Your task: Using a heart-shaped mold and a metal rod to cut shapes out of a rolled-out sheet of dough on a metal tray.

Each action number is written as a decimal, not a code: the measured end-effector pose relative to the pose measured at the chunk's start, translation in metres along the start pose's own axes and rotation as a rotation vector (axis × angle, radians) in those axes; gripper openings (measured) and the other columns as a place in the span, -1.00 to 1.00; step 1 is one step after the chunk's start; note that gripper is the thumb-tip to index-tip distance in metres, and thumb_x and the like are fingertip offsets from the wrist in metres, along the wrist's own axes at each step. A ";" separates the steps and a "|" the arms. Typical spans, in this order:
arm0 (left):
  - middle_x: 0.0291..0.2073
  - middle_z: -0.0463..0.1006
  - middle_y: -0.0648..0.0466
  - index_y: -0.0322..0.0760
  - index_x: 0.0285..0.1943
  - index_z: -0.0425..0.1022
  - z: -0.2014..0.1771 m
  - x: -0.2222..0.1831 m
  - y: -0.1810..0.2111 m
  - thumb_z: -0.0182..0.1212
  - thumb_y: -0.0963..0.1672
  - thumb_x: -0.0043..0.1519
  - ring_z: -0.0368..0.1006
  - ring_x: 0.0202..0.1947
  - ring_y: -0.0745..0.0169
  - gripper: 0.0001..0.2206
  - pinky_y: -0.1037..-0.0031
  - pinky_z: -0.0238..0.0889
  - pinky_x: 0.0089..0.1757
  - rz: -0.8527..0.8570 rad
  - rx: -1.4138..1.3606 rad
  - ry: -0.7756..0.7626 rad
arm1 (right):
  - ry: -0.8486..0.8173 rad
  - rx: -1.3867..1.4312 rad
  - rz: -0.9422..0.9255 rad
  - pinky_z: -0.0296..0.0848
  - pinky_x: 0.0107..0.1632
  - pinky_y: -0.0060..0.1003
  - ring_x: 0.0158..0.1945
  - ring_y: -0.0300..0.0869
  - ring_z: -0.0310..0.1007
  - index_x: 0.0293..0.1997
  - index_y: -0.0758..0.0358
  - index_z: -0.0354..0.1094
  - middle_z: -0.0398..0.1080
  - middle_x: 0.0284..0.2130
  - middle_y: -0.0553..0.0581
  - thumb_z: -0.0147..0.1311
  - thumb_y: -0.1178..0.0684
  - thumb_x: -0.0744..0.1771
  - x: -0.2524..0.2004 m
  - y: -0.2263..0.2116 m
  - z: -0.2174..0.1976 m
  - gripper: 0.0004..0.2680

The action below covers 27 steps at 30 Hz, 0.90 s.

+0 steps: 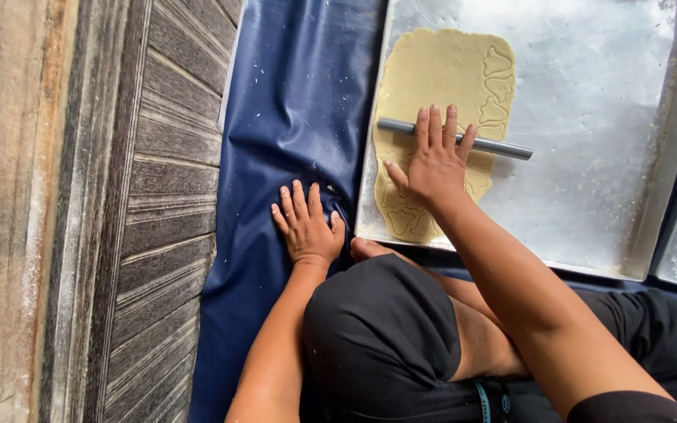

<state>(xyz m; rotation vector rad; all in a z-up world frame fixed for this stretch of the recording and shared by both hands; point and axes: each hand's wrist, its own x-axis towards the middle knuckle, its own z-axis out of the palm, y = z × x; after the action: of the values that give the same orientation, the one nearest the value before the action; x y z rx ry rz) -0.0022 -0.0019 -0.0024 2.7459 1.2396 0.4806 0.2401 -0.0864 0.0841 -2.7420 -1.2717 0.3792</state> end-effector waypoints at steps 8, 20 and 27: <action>0.43 0.16 -0.23 -0.19 0.45 0.22 -0.004 0.001 0.001 0.05 0.04 0.06 -0.06 0.47 -0.35 -0.31 -0.24 -0.39 0.31 -0.001 0.010 -0.025 | -0.025 -0.033 0.048 -0.57 0.43 0.40 0.60 0.25 -0.44 0.58 0.33 -0.11 -0.10 0.53 0.40 -0.17 -0.67 0.26 0.046 0.011 -0.013 -0.12; 0.43 0.15 -0.22 -0.17 0.46 0.21 -0.002 0.005 0.001 0.03 0.05 0.04 -0.06 0.48 -0.34 -0.29 -0.24 -0.38 0.31 -0.012 0.013 -0.043 | 0.511 -0.094 -0.392 0.29 0.02 -0.09 -0.01 -0.06 0.38 0.14 -0.20 0.45 0.35 -0.08 -0.05 0.37 -0.21 0.12 0.069 0.105 0.016 -0.53; 0.43 0.16 -0.21 -0.16 0.45 0.22 0.000 0.003 0.001 0.04 0.04 0.04 -0.04 0.47 -0.34 -0.29 -0.24 -0.35 0.30 -0.006 0.009 -0.016 | 0.158 -0.106 -0.377 0.34 0.09 -0.12 0.05 -0.07 0.44 0.13 -0.11 0.44 0.44 -0.05 -0.04 0.28 -0.10 0.21 0.031 0.093 0.000 -0.64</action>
<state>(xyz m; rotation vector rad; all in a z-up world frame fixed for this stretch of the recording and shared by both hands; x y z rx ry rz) 0.0004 -0.0002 -0.0009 2.7474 1.2493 0.4525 0.3282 -0.1230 0.0611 -2.4689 -1.7576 0.0608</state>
